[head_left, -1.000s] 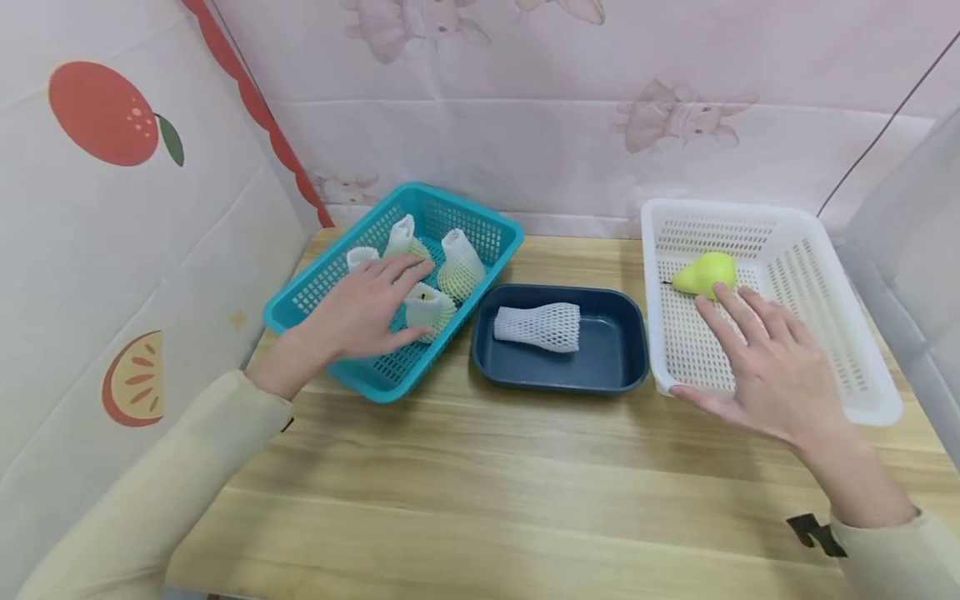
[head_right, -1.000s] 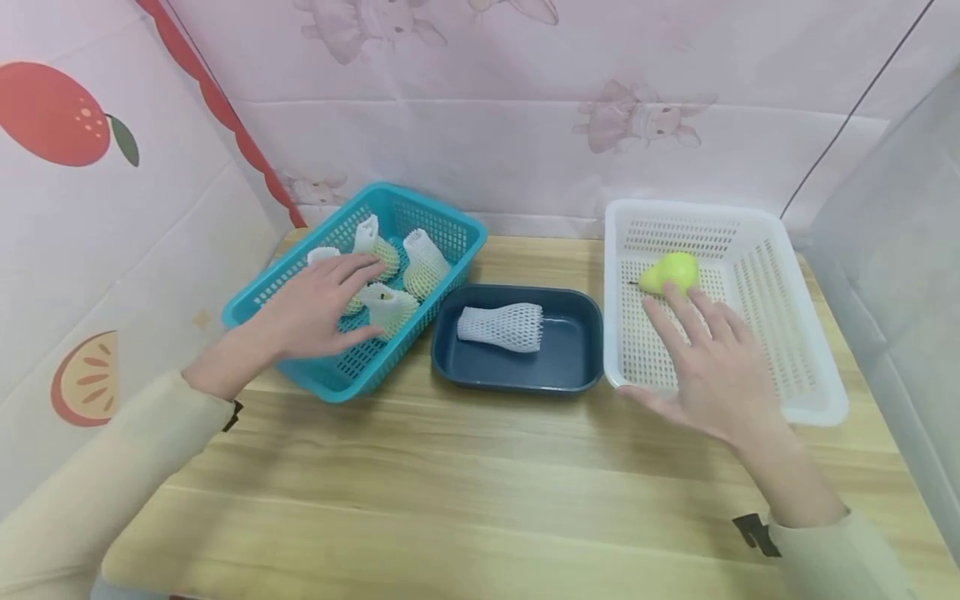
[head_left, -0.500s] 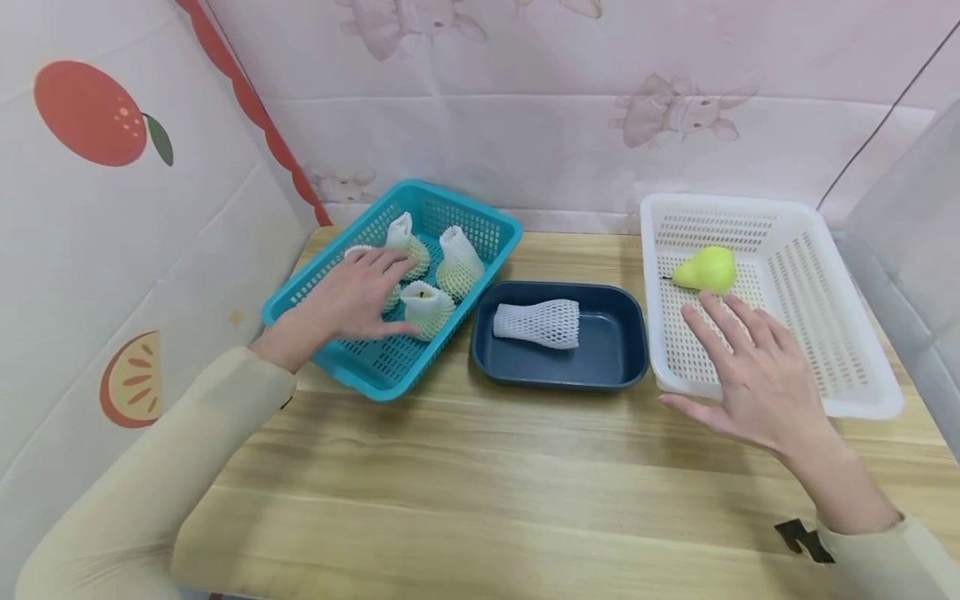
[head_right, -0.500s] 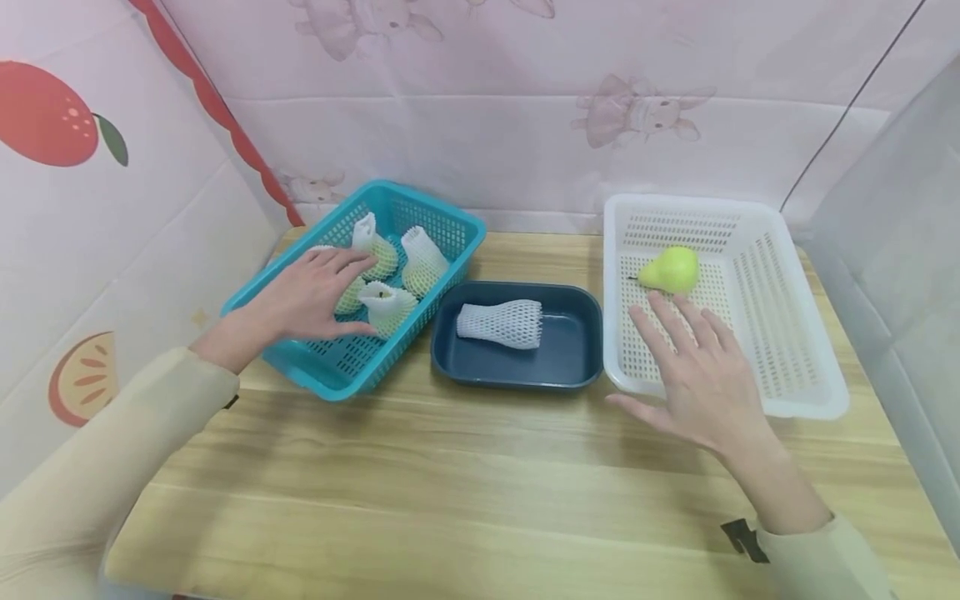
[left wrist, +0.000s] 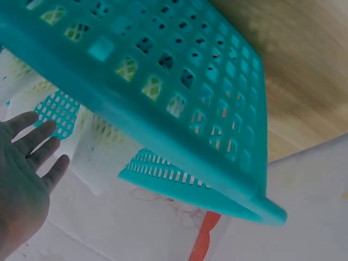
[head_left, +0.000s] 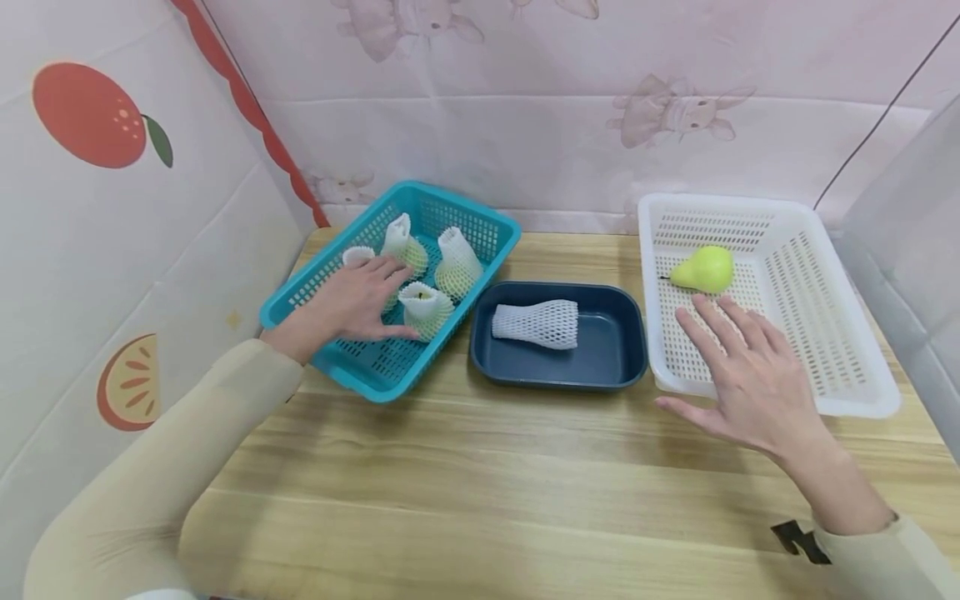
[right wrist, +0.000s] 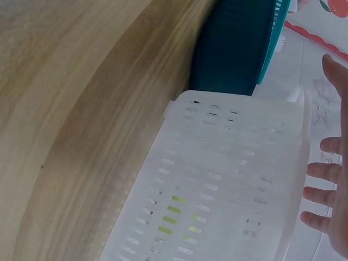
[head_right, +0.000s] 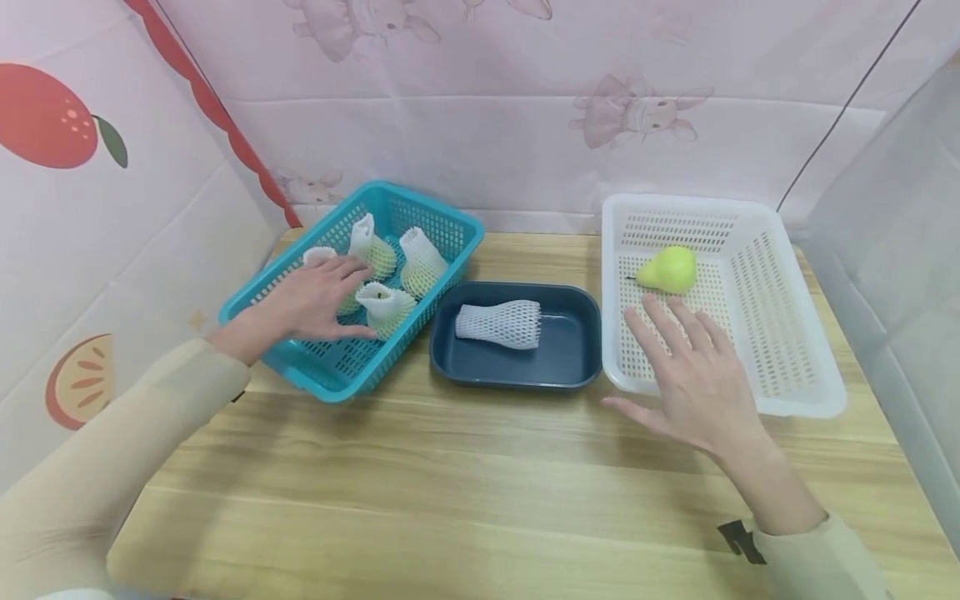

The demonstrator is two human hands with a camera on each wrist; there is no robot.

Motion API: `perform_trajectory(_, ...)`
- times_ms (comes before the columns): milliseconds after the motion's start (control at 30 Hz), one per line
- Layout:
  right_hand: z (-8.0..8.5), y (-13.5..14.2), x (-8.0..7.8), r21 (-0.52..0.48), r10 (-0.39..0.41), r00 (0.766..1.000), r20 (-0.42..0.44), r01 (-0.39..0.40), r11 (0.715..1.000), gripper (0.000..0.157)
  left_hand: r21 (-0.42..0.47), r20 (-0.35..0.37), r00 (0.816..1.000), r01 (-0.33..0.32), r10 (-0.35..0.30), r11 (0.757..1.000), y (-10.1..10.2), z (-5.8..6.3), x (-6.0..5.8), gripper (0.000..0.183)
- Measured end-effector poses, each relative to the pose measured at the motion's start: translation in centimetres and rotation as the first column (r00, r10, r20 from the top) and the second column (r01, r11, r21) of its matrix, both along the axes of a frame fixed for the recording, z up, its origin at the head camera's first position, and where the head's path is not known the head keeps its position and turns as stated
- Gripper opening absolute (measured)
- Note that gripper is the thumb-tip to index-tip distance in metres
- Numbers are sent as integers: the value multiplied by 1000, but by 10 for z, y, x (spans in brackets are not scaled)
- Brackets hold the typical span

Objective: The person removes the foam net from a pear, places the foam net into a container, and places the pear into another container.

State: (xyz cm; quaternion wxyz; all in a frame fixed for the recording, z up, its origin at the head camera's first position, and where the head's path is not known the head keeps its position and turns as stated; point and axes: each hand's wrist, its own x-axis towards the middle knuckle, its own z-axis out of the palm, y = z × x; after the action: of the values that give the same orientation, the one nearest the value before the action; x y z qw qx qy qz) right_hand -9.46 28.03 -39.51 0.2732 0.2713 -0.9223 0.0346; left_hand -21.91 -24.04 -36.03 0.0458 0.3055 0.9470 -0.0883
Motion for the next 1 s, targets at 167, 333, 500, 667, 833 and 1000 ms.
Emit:
perform_trajectory(167, -2, -2, 1, -3, 3, 1000, -4, -3, 1000, 114, -31, -20, 998, 54, -55, 998, 3, -6, -5, 104)
perform_trajectory(333, -5, -5, 1, -9, 9, 1000, -1, -9, 1000, 114, -57, -16, 997, 72, -73, 996, 7, -11, -12, 104)
perform_trajectory(500, -6, -7, 1, -15, 8, 1000, 8, -8, 1000, 114, -86, -6, 996, 93, -94, 992, 10, -16, -15, 103)
perform_trajectory(667, -7, -7, 2, -21, 4, 1000, 8, -4, 1000, 114, -95, 11, 995, 97, -97, 991, 13, -21, -15, 105)
perform_trajectory(833, -7, -6, 2, -20, 8, 1000, 10, -7, 1000, 114, -129, 35, 995, 96, -93, 987, 17, -24, -15, 109)
perform_trajectory(1000, -7, -6, 1, -20, 15, 1000, -1, -15, 1000, 114, -157, 58, 995, 85, -77, 984, 20, -27, -17, 110)
